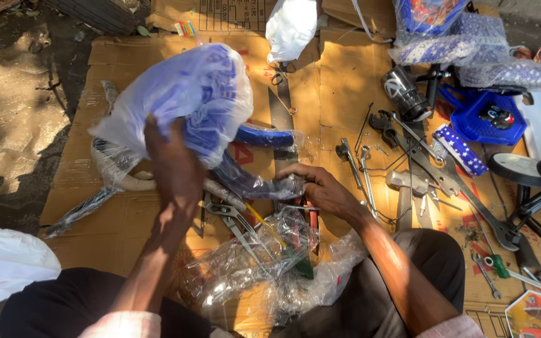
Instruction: The person sits on cardboard on the ground and assembles a children's tricycle. They fit the seat post into the frame, tighten bolts with a spanner, unwrap plastic packaging from the frame and basket, and handle a water bottle and other parts.
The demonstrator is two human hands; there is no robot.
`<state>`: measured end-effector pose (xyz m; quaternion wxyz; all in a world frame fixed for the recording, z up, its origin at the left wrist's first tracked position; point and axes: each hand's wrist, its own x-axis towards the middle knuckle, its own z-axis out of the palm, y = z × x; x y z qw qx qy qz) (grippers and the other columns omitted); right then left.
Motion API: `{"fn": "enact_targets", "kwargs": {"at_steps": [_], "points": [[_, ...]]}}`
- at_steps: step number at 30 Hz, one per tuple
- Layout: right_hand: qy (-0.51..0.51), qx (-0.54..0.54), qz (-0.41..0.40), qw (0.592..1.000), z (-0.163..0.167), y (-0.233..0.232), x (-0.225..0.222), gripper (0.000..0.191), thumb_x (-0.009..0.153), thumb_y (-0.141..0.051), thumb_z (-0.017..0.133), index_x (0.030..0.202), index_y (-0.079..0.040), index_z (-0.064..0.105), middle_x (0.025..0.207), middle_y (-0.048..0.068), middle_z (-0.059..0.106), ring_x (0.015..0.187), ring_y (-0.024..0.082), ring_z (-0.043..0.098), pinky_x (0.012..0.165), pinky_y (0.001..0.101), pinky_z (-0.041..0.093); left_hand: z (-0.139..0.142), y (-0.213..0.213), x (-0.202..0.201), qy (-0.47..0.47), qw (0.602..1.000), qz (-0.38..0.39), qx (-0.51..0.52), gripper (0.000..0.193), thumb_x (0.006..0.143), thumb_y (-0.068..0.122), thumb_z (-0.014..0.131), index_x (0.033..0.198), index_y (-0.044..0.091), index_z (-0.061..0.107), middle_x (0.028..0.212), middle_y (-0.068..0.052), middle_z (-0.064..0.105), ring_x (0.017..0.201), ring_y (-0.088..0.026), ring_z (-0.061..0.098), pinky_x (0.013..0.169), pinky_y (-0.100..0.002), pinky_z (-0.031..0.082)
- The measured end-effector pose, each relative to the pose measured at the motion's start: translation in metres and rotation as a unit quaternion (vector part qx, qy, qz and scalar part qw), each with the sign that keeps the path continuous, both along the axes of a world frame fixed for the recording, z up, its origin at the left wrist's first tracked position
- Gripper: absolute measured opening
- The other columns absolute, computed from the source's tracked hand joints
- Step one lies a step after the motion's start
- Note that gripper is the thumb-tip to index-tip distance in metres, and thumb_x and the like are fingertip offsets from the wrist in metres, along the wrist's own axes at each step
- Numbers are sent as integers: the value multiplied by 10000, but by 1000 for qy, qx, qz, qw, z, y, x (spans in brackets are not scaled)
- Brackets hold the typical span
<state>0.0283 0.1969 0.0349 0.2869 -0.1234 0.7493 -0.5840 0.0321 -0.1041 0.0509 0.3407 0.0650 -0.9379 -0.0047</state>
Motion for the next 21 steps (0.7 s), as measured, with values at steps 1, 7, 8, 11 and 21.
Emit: {"fn": "enact_targets", "kwargs": {"at_steps": [1,7,8,11,21], "points": [[62,-34,-8,997,6,-2,-1,430,928,102,475,1239,-79,712,1093,97,697,954,204,638,862,315,536,-1,-8,-2,-20,999,23,23,551,847,2,636,1390,88,598,1525,-255,441,1323,-322,603,1072,-240,559],[404,55,-106,907,58,-42,-10,247,1001,-67,635,1243,-71,687,1158,107,731,1049,212,667,925,365,529,3,-33,8,22,972,-81,220,581,864,-92,597,1431,24,546,1595,-250,365,1368,-384,543,948,-297,591],[453,55,-99,884,63,-55,-13,252,997,-97,656,1246,-71,689,1186,113,730,1095,229,657,963,387,518,2,-30,9,22,976,-93,197,583,862,-103,598,1430,19,543,1604,-245,355,1380,-393,531,935,-304,596],[570,139,-46,809,66,-99,-36,344,933,-190,729,1233,-28,682,1203,151,714,1176,315,585,1013,484,432,-4,-18,11,18,985,-123,123,592,855,-136,600,1426,4,534,1629,-227,322,1416,-422,495,896,-323,611],[279,10,-36,959,60,-100,-65,217,944,-178,727,1142,-93,701,1074,60,712,1001,155,661,921,316,543,-40,-37,-8,-48,955,-32,292,516,911,-78,566,1421,-55,489,1571,-257,379,1321,-436,554,790,-405,637]]}}
